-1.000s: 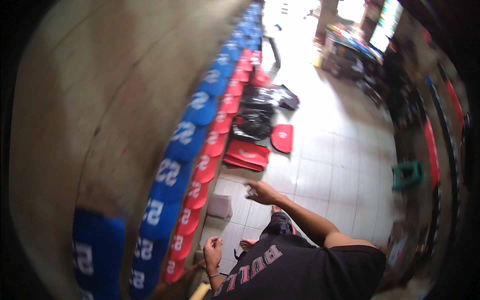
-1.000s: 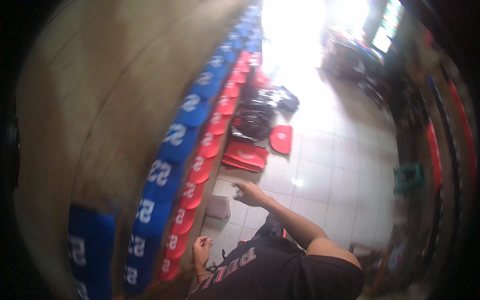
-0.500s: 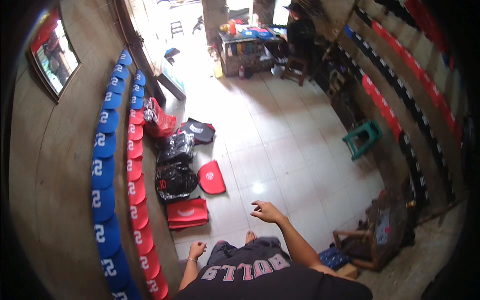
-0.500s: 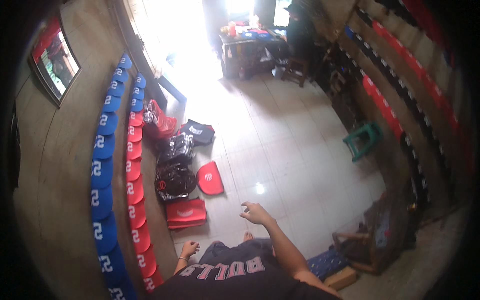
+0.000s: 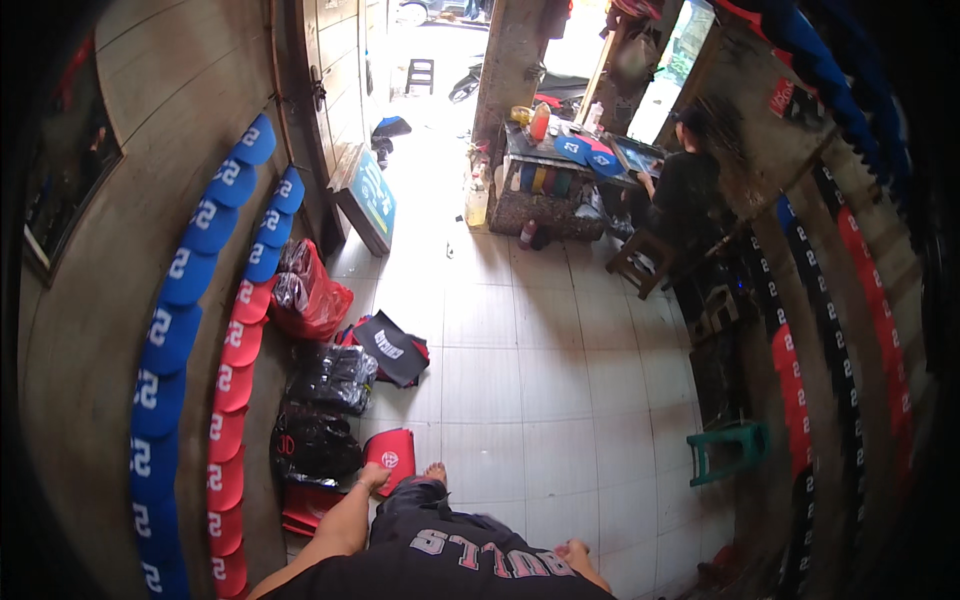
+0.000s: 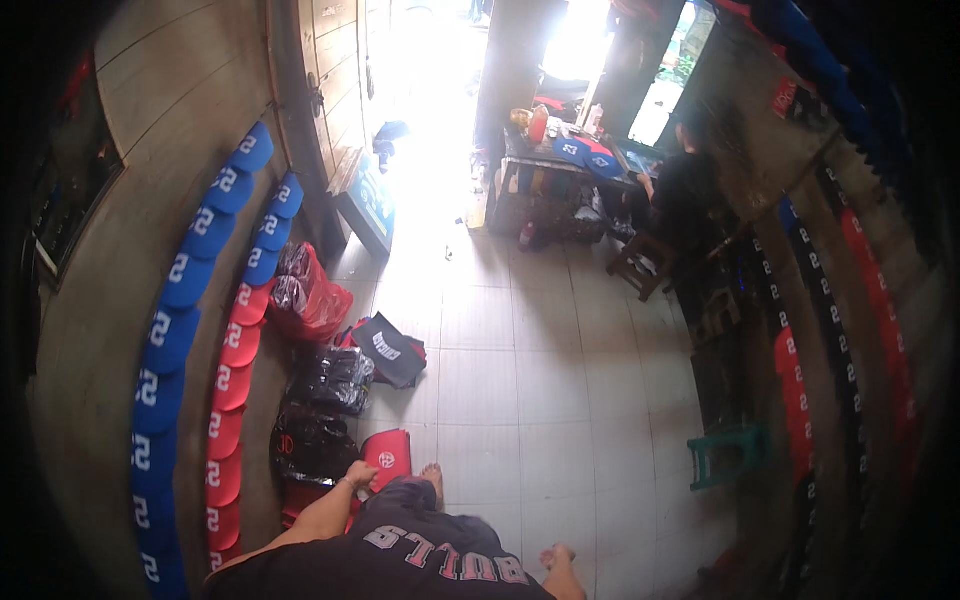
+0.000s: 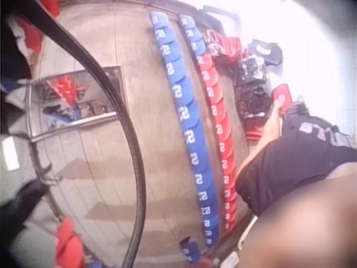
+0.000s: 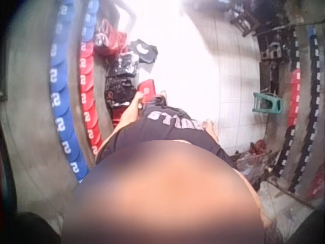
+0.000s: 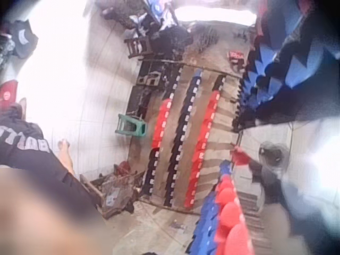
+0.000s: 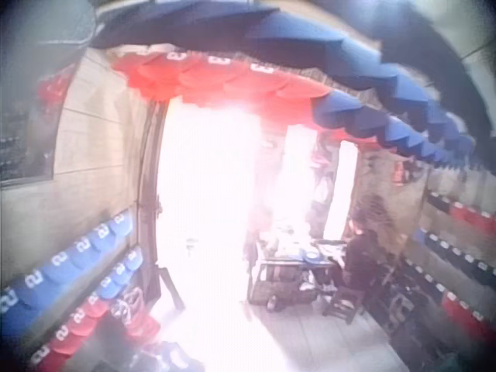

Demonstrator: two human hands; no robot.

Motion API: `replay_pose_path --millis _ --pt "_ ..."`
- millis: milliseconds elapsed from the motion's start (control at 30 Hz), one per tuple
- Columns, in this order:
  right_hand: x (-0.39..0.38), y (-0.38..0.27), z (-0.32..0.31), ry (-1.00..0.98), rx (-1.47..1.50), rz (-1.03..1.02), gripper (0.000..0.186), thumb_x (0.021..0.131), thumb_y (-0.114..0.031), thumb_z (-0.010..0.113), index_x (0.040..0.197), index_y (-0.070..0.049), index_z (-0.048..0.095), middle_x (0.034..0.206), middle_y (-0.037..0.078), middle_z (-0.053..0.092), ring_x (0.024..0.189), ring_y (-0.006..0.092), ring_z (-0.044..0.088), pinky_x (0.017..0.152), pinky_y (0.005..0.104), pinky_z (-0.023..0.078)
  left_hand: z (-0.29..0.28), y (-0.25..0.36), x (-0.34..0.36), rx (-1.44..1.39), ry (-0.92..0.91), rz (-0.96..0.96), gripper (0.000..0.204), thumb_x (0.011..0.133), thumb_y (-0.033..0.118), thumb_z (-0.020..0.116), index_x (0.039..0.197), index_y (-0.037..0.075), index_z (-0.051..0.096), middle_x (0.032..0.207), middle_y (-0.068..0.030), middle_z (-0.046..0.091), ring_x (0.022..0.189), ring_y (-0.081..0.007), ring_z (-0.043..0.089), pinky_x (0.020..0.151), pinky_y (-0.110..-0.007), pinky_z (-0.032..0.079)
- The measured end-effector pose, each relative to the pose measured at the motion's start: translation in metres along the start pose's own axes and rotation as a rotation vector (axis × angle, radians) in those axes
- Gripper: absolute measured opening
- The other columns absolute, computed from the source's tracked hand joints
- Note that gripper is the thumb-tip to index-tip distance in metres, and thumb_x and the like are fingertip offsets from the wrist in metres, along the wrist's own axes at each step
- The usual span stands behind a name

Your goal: The person repeatedly picks up red and blue baseball caps from a table and floor, then places them onto wall-mounted shelves. The person handles the caps one at a time, alternating between colors and positions on the shelves.

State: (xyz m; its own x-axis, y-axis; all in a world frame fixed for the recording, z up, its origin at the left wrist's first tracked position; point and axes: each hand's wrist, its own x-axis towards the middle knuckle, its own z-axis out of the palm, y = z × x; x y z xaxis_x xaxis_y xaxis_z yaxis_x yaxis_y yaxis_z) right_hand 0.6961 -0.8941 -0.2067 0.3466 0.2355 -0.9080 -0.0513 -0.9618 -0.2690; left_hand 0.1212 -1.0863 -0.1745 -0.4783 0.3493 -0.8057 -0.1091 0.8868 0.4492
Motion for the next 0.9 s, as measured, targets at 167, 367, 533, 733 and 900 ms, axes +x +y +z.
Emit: replay_pose_path --millis 167,367,533,733,900 --pt "-0.018 -0.059 0.110 -0.171 -0.060 0.032 0.032 0.088 -0.013 0.053 0.113 0.006 0.046 0.091 0.024 0.063 0.076 0.0389 0.065 0.060 0.0470 0.054 -0.011 0.222 0.050 -0.051 -0.093 0.287 0.030 0.087 0.025 0.059 0.086 -0.003 0.069 0.077 -0.0100 0.071 0.061 -0.0185 0.069 0.055 -0.032 0.055" --pt "-0.010 -0.232 0.267 -0.291 -0.061 -0.037 0.022 0.086 -0.015 0.055 0.096 0.004 0.056 0.080 0.020 0.064 0.065 0.0339 0.065 0.053 0.0440 0.054 -0.011 0.410 0.165 0.007 -0.092 0.391 0.029 0.087 0.023 0.058 0.092 -0.003 0.069 0.080 -0.0116 0.071 0.064 -0.0173 0.069 0.055 -0.031 0.054" --pt "0.085 -0.425 0.319 -0.203 -0.160 -0.247 0.021 0.084 -0.017 0.056 0.083 0.002 0.064 0.070 0.017 0.066 0.055 0.0298 0.065 0.048 0.0415 0.054 -0.012 0.471 0.218 -0.140 -0.142 -0.084 0.018 0.088 0.020 0.056 0.093 0.005 0.064 0.077 -0.0046 0.067 0.060 -0.0184 0.065 0.056 -0.036 0.052" --pt "-0.050 -0.791 0.402 -0.181 -0.253 -0.685 0.012 0.089 -0.010 0.051 0.088 -0.006 0.062 0.069 0.008 0.065 0.053 0.0151 0.061 0.040 0.0282 0.044 -0.020 0.598 0.294 -0.388 -0.221 -0.361 0.019 0.090 0.023 0.054 0.089 0.005 0.060 0.070 -0.0065 0.061 0.055 -0.0235 0.055 0.054 -0.041 0.046" --pt "-0.070 -0.948 0.478 -0.200 0.058 -0.789 0.014 0.091 -0.010 0.052 0.089 -0.003 0.064 0.072 0.004 0.065 0.058 0.0126 0.062 0.053 0.0257 0.054 0.012 0.770 0.424 -0.060 -0.121 0.058 0.025 0.089 0.025 0.058 0.092 0.001 0.064 0.082 -0.0089 0.068 0.066 -0.0192 0.065 0.053 -0.034 0.050"
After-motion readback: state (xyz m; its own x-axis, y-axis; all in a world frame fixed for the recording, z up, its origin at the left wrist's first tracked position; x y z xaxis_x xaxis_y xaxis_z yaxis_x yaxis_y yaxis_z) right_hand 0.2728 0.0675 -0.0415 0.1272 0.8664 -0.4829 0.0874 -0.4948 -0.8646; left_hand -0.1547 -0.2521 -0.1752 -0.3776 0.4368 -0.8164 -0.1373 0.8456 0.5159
